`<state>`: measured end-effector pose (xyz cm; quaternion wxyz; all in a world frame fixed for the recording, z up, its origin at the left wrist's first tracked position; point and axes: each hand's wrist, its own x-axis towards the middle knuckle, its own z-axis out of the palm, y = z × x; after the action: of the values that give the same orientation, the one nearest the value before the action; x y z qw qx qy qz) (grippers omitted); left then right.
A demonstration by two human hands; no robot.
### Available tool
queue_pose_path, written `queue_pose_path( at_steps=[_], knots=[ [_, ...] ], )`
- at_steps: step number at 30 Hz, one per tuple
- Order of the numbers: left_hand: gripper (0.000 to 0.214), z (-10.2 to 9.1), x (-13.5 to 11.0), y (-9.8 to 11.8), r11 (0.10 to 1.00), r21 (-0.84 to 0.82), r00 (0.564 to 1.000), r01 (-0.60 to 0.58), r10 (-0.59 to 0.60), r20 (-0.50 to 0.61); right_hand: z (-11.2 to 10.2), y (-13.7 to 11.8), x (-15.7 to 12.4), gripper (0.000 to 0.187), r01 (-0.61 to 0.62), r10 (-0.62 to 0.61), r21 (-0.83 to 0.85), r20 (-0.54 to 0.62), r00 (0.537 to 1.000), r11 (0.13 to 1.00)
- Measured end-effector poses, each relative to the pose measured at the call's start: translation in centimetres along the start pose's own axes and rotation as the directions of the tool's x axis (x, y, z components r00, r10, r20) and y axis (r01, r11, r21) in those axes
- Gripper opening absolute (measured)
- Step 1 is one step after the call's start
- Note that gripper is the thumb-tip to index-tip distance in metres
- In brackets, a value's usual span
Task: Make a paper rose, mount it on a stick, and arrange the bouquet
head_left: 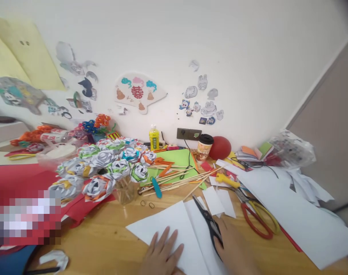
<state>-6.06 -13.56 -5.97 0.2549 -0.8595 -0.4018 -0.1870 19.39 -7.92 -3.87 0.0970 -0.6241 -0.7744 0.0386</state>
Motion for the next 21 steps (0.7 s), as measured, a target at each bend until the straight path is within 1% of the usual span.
queue_pose_path(
  at_steps=[3, 5, 6, 7, 8, 9, 10, 11, 12, 13, 15, 17, 19, 21],
  knots=[
    [0.046, 0.8, 0.1, -0.1, 0.997, 0.076, 1.000, -0.032, 0.032, 0.002, 0.1, 0.8, -0.4, 0.057, -0.003, 0.003, 0.006, 0.066, 0.998, 1.000],
    [0.046, 0.9, -0.1, -0.2, 0.993, 0.105, 0.999, -0.048, 0.047, 0.009, 0.5, 1.7, -0.5, 0.061, -0.014, 0.009, 0.057, 0.082, 0.997, 0.998],
    [0.046, 0.8, -0.2, -0.2, 0.992, 0.116, 0.998, -0.056, 0.055, 0.013, 0.7, 2.0, -0.6, 0.061, 0.004, -0.012, 0.105, 0.074, 0.997, 0.994],
    [0.047, 0.8, -0.3, -0.2, 0.990, 0.127, 0.998, -0.063, 0.061, 0.015, 1.0, 2.2, -0.7, 0.060, 0.047, -0.055, 0.162, 0.046, 0.997, 0.986],
    [0.047, 0.8, -0.4, -0.3, 0.988, 0.136, 0.998, -0.069, 0.067, 0.015, 1.4, 2.2, -0.8, 0.060, 0.115, -0.117, 0.216, 0.000, 0.993, 0.970],
    [0.047, 0.8, -0.4, -0.3, 0.987, 0.144, 0.997, -0.074, 0.072, 0.013, 1.7, 1.8, -0.9, 0.061, 0.199, -0.191, 0.253, -0.056, 0.980, 0.947],
    [0.046, 0.9, -0.5, -0.3, 0.986, 0.149, 0.997, -0.077, 0.077, 0.007, 2.2, 1.2, -1.0, 0.063, 0.288, -0.268, 0.260, -0.110, 0.957, 0.922],
    [0.046, 1.1, -0.6, -0.3, 0.986, 0.148, 0.997, -0.077, 0.078, -0.003, 2.6, 0.3, -1.2, 0.065, 0.358, -0.327, 0.238, -0.160, 0.932, 0.903],
    [0.045, 1.3, -0.6, -0.3, 0.987, 0.144, 0.997, -0.074, 0.077, -0.016, 3.1, -0.8, -1.4, 0.068, 0.401, -0.364, 0.195, -0.200, 0.910, 0.895],
    [0.044, 1.5, -0.7, -0.3, 0.988, 0.138, 0.997, -0.071, 0.075, -0.026, 3.5, -2.0, -1.5, 0.070, 0.412, -0.375, 0.140, -0.229, 0.898, 0.901],
    [0.041, 1.8, -0.7, -0.3, 0.989, 0.133, 0.996, -0.069, 0.076, -0.044, 4.4, -4.4, -1.7, 0.064, 0.301, -0.271, 0.038, -0.335, 0.902, 0.953],
    [0.039, 2.0, -0.5, -0.3, 0.989, 0.130, 0.995, -0.075, 0.084, -0.063, 5.0, -6.2, -1.8, 0.056, 0.205, -0.180, 0.008, -0.442, 0.878, 0.979],
    [0.039, 1.6, -0.3, -0.5, 0.989, 0.124, 0.992, -0.086, 0.096, -0.078, 5.2, -6.9, -1.9, 0.050, 0.193, -0.153, 0.030, -0.501, 0.852, 0.981],
    [0.042, 0.9, -0.3, -1.0, 0.989, 0.110, 0.994, -0.095, 0.100, -0.047, 5.1, -7.1, -1.9, 0.047, 0.208, -0.152, 0.049, -0.522, 0.839, 0.977]
  ],
)
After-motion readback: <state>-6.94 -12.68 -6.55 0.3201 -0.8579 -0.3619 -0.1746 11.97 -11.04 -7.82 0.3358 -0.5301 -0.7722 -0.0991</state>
